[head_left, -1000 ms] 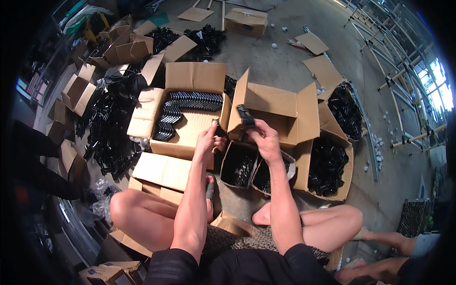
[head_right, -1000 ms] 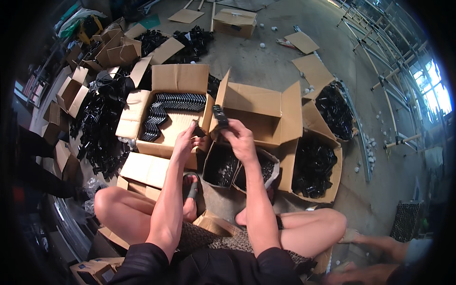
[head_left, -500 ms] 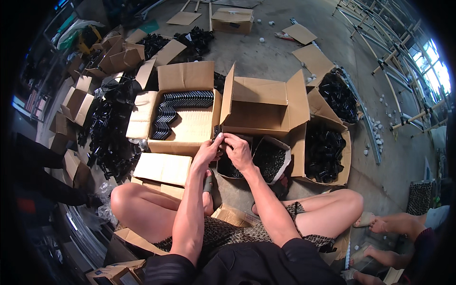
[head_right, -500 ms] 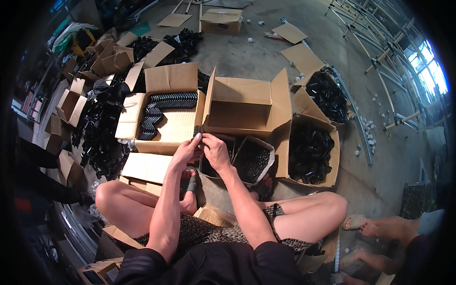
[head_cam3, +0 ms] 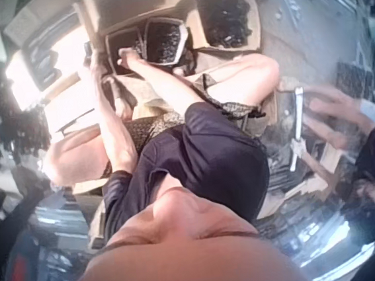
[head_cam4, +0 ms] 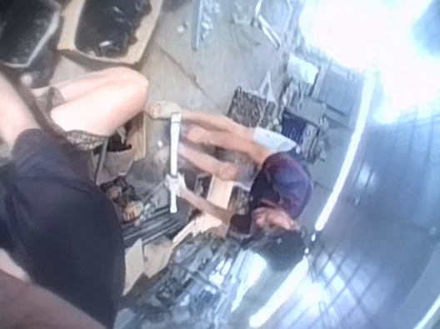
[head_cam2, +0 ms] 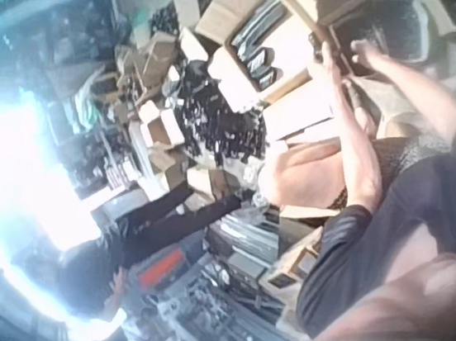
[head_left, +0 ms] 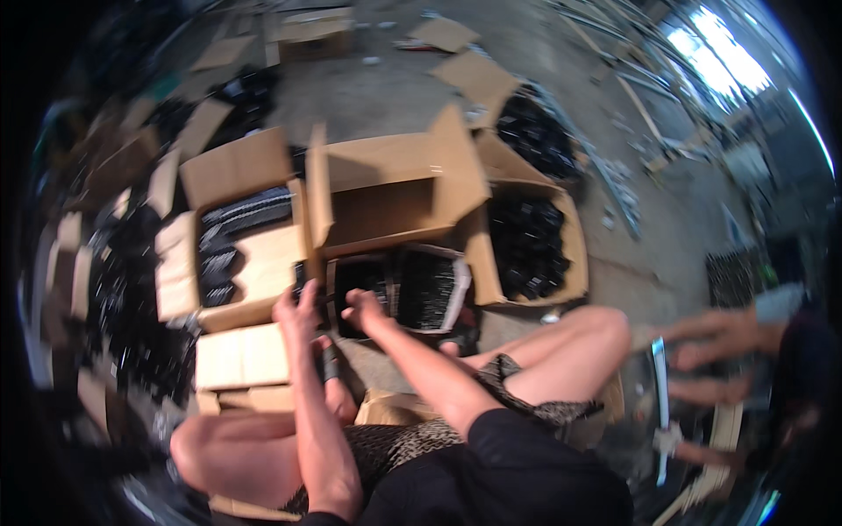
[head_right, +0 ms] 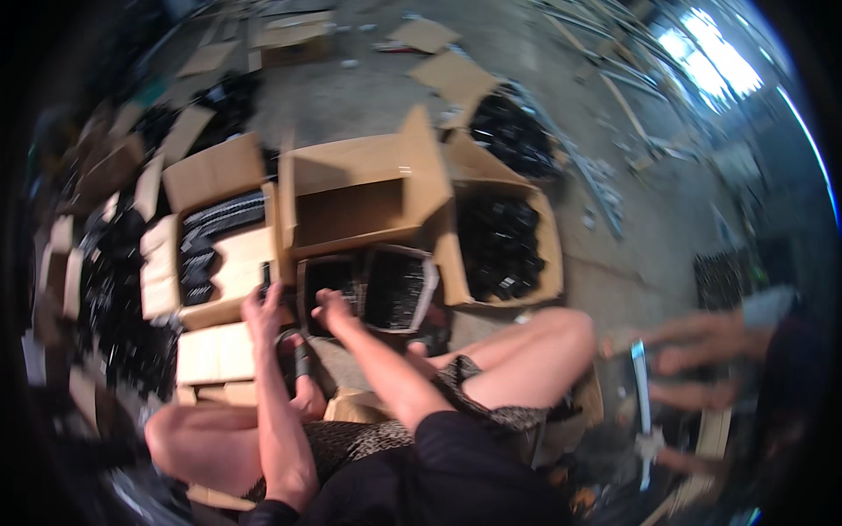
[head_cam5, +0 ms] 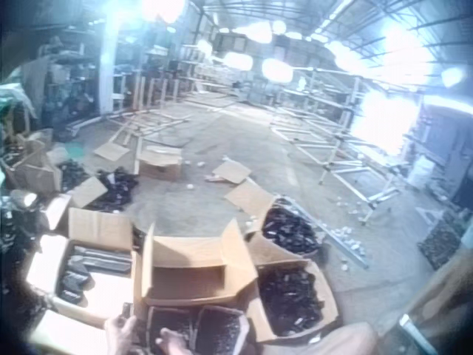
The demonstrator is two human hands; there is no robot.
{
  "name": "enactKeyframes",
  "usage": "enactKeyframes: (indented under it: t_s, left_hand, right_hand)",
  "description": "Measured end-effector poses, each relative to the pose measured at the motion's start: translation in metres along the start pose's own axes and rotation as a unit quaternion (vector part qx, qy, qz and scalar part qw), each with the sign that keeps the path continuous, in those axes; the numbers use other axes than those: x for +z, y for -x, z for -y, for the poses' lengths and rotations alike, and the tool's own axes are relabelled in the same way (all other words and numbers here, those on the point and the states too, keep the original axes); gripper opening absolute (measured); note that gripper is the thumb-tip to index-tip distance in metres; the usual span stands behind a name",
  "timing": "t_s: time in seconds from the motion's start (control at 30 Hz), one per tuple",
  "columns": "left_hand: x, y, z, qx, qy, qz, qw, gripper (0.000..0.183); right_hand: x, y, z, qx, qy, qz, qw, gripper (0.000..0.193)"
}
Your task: The person is sitting and sorting small black plastic components by hand into several cardboard boxes. They move items from a central pile and place them into different boxes on the floor.
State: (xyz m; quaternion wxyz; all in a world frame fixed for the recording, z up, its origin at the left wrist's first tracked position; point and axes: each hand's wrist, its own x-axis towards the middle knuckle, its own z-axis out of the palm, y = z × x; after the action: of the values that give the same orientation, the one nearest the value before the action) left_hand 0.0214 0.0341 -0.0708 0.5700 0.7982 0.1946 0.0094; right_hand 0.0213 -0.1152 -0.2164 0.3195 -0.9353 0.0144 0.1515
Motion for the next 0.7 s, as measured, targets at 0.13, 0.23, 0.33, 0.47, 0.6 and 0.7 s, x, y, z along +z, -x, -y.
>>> enactKeyframes:
  t_s: [0.13, 0.23, 0.33, 0.47, 0.6, 0.7]
  left_hand:
    - [-0.002, -0.002, 0.007, 0.043, 0.032, 0.047, 0.997, 0.032]
    - [0.002, 0.006, -0.009, 0.038, -0.087, 0.094, 0.991, 0.036]
    - [0.022, 0.011, -0.003, 0.121, -0.147, 0.099, 0.977, 0.040]
    - [0.032, 0.018, -0.010, 0.067, -0.075, 0.133, 0.986, 0.039]
    - [0.025, 0.015, -0.014, 0.076, -0.036, 0.166, 0.982, 0.043]
    - [0.032, 0.019, -0.018, 0.062, 0.008, 0.176, 0.982, 0.044]
  right_hand:
    - [0.017, 0.005, 0.010, -0.067, -0.075, -0.042, 0.994, 0.010]
    - [-0.004, 0.005, 0.017, 0.016, -0.083, -0.002, 0.996, 0.010]
    - [-0.009, -0.002, -0.003, -0.003, -0.074, 0.016, 0.997, 0.009]
    - [0.051, -0.010, -0.012, -0.090, -0.088, -0.118, 0.985, 0.015]
    - [0.090, -0.007, -0.004, -0.186, -0.172, -0.320, 0.913, 0.028]
    - [0.085, -0.009, -0.018, -0.186, -0.162, -0.275, 0.929, 0.031]
